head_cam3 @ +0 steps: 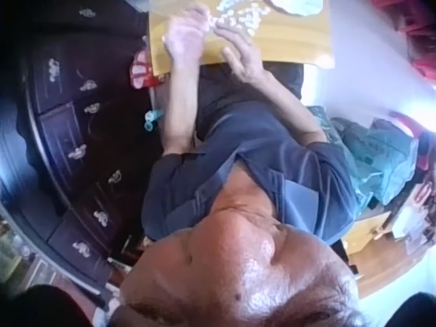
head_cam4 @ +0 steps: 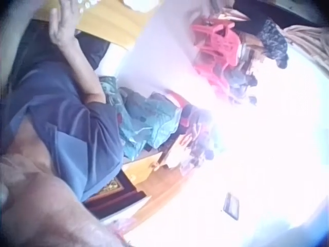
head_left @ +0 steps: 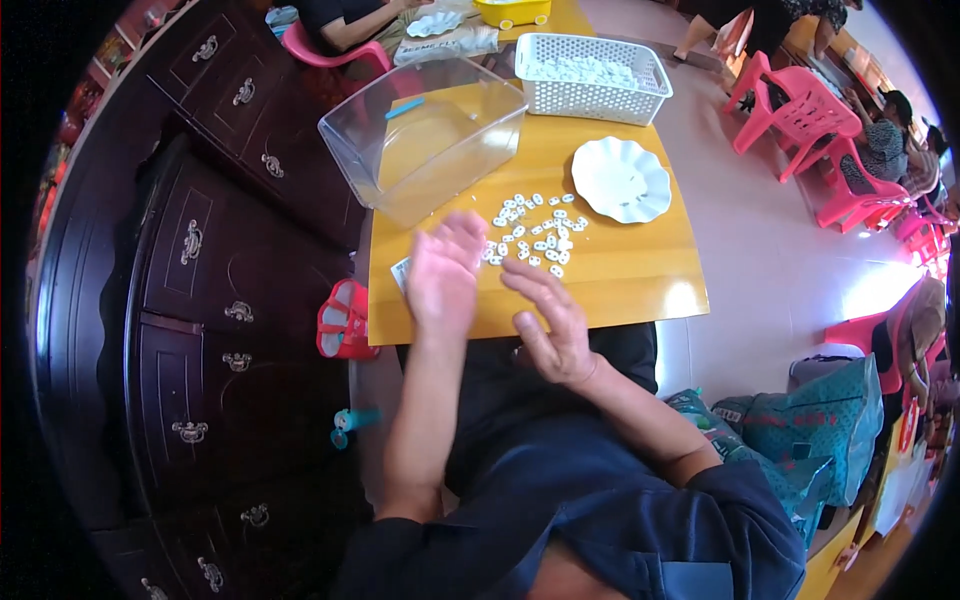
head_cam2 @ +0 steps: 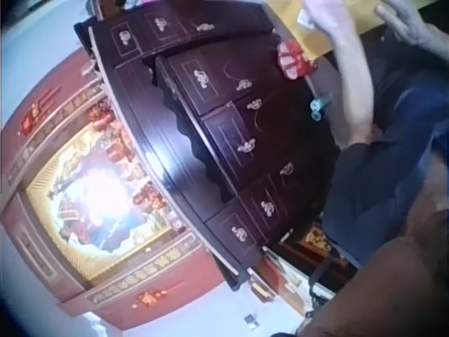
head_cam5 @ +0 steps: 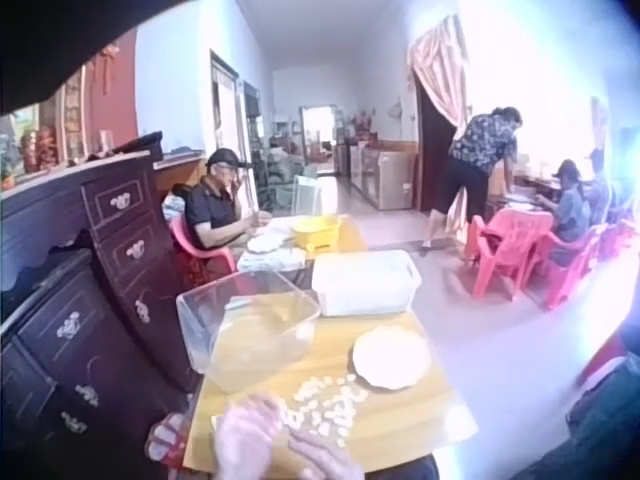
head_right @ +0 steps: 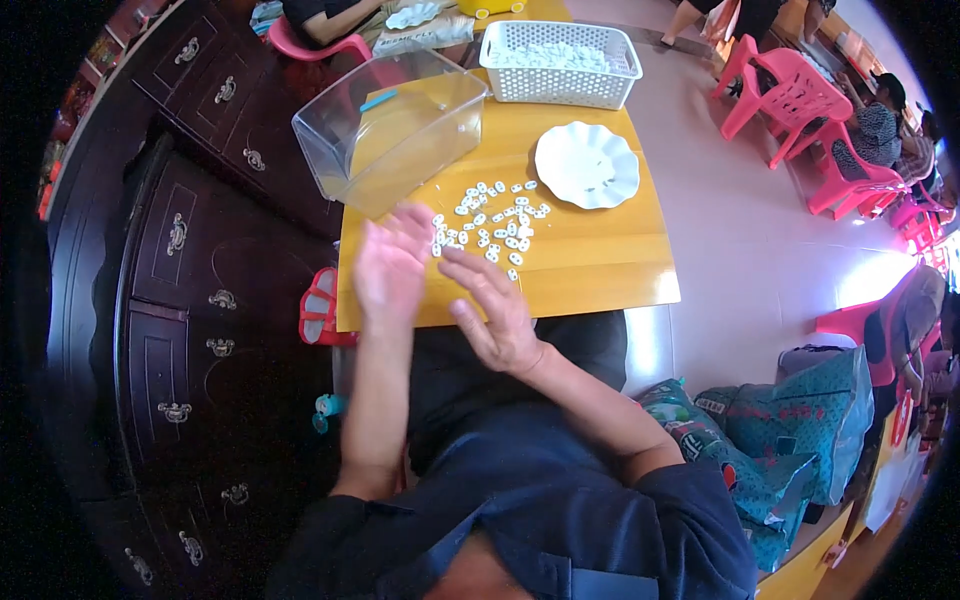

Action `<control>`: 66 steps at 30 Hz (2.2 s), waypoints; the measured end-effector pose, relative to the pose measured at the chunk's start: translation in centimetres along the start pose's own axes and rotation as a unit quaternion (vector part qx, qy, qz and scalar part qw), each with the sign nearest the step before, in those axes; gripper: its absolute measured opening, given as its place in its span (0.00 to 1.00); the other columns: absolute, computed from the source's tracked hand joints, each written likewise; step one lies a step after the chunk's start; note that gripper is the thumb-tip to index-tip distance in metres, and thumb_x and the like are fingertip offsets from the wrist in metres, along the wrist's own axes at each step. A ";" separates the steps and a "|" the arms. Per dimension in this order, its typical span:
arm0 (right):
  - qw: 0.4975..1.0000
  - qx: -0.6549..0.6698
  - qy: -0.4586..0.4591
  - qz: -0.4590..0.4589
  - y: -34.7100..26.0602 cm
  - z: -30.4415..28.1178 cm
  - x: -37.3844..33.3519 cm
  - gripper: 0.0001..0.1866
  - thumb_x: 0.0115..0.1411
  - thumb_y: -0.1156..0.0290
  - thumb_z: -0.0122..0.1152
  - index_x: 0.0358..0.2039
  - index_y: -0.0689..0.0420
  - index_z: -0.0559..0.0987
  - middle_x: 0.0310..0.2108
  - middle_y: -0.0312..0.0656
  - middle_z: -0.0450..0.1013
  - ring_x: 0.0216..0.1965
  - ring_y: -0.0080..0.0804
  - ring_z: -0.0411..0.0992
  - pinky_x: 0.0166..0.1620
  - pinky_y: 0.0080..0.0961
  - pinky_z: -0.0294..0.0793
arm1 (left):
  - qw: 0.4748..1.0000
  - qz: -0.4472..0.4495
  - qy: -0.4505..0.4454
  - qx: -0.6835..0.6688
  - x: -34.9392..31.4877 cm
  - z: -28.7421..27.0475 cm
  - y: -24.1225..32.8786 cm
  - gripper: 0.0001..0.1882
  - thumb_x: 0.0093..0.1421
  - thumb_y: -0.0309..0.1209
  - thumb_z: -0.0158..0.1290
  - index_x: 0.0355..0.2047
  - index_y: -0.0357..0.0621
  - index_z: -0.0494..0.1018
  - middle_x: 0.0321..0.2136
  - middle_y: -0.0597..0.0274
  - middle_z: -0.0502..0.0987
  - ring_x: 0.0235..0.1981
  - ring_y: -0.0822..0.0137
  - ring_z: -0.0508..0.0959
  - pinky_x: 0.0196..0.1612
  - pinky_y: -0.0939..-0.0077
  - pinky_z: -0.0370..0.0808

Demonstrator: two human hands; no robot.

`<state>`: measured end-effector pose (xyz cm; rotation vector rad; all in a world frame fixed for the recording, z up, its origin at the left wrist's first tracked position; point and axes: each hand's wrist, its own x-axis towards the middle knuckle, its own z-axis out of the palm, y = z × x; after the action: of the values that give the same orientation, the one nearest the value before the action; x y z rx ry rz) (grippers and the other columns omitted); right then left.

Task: Sorting small white plastic components into groups on a table.

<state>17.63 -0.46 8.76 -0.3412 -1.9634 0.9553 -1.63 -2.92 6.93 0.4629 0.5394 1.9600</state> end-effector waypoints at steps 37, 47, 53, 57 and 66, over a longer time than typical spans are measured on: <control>0.978 0.074 -0.001 0.195 4.7 0.0 -7.3 0.12 0.70 0.70 0.55 0.47 0.63 0.80 0.37 0.48 0.81 0.40 0.40 0.82 0.44 0.32 0.80 | 0.566 0.189 -0.132 0.791 0.5 -4.1 -1.0 0.13 0.59 0.20 0.55 0.45 0.36 0.78 0.40 0.49 0.77 0.43 0.48 0.78 0.47 0.59 0.76; 0.950 0.168 0.021 0.261 5.3 1.0 -8.3 0.10 0.70 0.74 0.56 0.45 0.64 0.81 0.37 0.46 0.82 0.39 0.32 0.82 0.44 0.26 0.80 | 0.586 0.187 -0.126 0.778 -1.5 -4.5 -2.5 0.12 0.58 0.22 0.58 0.44 0.40 0.79 0.36 0.53 0.78 0.40 0.51 0.79 0.44 0.59 0.77; 0.951 0.179 0.009 0.250 5.3 1.7 -8.4 0.11 0.70 0.73 0.54 0.46 0.64 0.80 0.36 0.45 0.82 0.38 0.33 0.82 0.44 0.26 0.80 | 0.558 0.203 -0.144 0.792 -2.2 -4.3 -3.0 0.14 0.57 0.24 0.59 0.45 0.45 0.79 0.34 0.58 0.77 0.38 0.54 0.79 0.41 0.60 0.77; 0.957 0.164 0.008 0.241 5.2 1.2 -8.3 0.11 0.71 0.73 0.54 0.46 0.64 0.81 0.36 0.45 0.82 0.38 0.34 0.82 0.44 0.26 0.80 | 0.541 0.173 -0.155 0.808 -1.9 -3.1 -3.9 0.15 0.57 0.26 0.61 0.46 0.47 0.80 0.33 0.61 0.76 0.37 0.56 0.79 0.39 0.60 0.77; 0.953 0.180 0.024 0.241 4.6 0.4 -7.9 0.11 0.70 0.73 0.55 0.45 0.65 0.81 0.35 0.46 0.82 0.38 0.32 0.82 0.43 0.26 0.80 | 0.511 0.180 -0.151 0.827 -0.8 -4.0 -4.8 0.10 0.58 0.29 0.61 0.41 0.47 0.79 0.31 0.60 0.76 0.32 0.54 0.79 0.35 0.59 0.77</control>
<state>21.13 -2.03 0.46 -0.6429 -1.6421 1.5741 0.09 -2.42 0.87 2.1457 2.1386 0.9267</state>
